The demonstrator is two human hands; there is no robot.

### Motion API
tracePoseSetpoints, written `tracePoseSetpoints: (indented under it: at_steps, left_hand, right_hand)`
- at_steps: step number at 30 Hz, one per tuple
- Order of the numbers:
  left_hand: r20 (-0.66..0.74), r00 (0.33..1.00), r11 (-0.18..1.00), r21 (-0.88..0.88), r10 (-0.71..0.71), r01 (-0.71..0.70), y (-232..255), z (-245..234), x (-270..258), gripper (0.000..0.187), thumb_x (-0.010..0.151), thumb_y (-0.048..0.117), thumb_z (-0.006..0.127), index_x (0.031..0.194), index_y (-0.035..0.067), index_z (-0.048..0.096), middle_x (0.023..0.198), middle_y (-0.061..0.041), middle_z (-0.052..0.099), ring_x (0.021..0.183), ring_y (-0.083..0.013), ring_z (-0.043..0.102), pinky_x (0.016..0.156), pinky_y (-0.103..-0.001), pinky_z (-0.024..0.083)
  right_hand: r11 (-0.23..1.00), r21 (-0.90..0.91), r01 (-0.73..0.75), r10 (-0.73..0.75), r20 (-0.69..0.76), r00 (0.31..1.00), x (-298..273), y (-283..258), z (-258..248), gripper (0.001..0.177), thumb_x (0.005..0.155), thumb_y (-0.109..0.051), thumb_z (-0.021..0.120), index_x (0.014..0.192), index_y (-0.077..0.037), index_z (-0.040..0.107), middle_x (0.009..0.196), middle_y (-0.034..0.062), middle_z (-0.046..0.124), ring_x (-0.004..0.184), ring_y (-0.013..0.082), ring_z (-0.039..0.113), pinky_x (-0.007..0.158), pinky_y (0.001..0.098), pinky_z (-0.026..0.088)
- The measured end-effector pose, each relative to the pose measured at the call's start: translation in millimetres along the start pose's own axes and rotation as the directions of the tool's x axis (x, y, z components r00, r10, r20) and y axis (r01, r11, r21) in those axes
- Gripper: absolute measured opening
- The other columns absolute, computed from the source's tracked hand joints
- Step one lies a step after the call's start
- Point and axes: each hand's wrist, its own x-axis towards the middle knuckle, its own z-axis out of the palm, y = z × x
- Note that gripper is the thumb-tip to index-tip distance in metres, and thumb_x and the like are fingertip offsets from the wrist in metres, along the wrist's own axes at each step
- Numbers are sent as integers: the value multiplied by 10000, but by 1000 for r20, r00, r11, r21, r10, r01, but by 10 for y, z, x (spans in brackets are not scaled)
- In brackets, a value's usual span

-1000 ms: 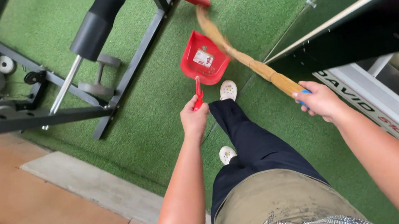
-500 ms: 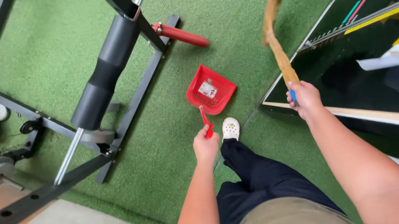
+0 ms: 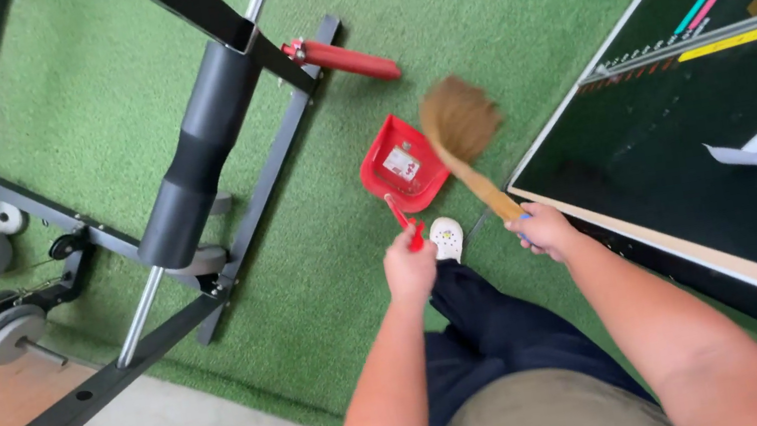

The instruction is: Sweeping the floor around gym equipment using a broom and dustpan.

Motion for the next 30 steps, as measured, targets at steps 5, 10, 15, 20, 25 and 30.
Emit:
tracePoseSetpoints:
  at_steps: [5,10,15,20,25,30]
  left_hand:
    - [92,996,1000,-9,14,-13,73,-260,195,519,787,156,730,1292,38,699,902,-118,764,760,-161,710,734,-318,568]
    - [163,986,980,-200,45,-11,187,-346,270,532,804,97,716,1327,7,679,855,-26,724,693,-99,631,656,-270,532]
    - [214,977,971,-236,13,38,814,-492,200,551,805,86,706,1351,33,651,770,-20,691,607,-99,584,564,-252,475]
    - [256,955,953,-297,148,-68,1390,-469,519,524,849,90,681,1368,25,655,752,5,668,602,-73,574,554,-229,447]
    - [317,919,954,-255,236,-157,2196,-373,1000,530,848,95,692,1370,11,651,798,-5,689,622,-78,576,578,-228,464]
    - [413,879,970,-138,238,-198,2967,-116,1842,547,841,87,691,1380,8,640,817,-22,696,641,-73,586,586,-227,468]
  right_hand:
    - [984,118,-132,115,142,983,-631,-312,-384,567,913,-174,729,1444,-93,547,792,60,651,566,100,535,433,242,368]
    - [945,319,-75,54,74,996,-1302,-649,-460,605,919,-188,686,1491,-92,515,842,63,656,573,102,525,433,241,358]
    - [855,517,49,-31,-43,999,-2044,-898,-442,687,930,-183,659,1556,-138,381,924,62,633,628,108,545,461,246,420]
    - [735,578,354,-227,-281,932,-2279,-1200,-634,733,926,-103,656,1578,-91,320,945,28,613,654,113,551,462,258,428]
    - [619,632,466,-266,-390,882,-1981,-1438,-723,707,948,-98,654,1581,-59,341,960,15,602,681,88,564,479,238,445]
    - [563,674,479,-168,-474,864,-1356,-1834,-798,666,956,-91,653,1560,-42,378,962,19,595,677,90,558,477,236,438]
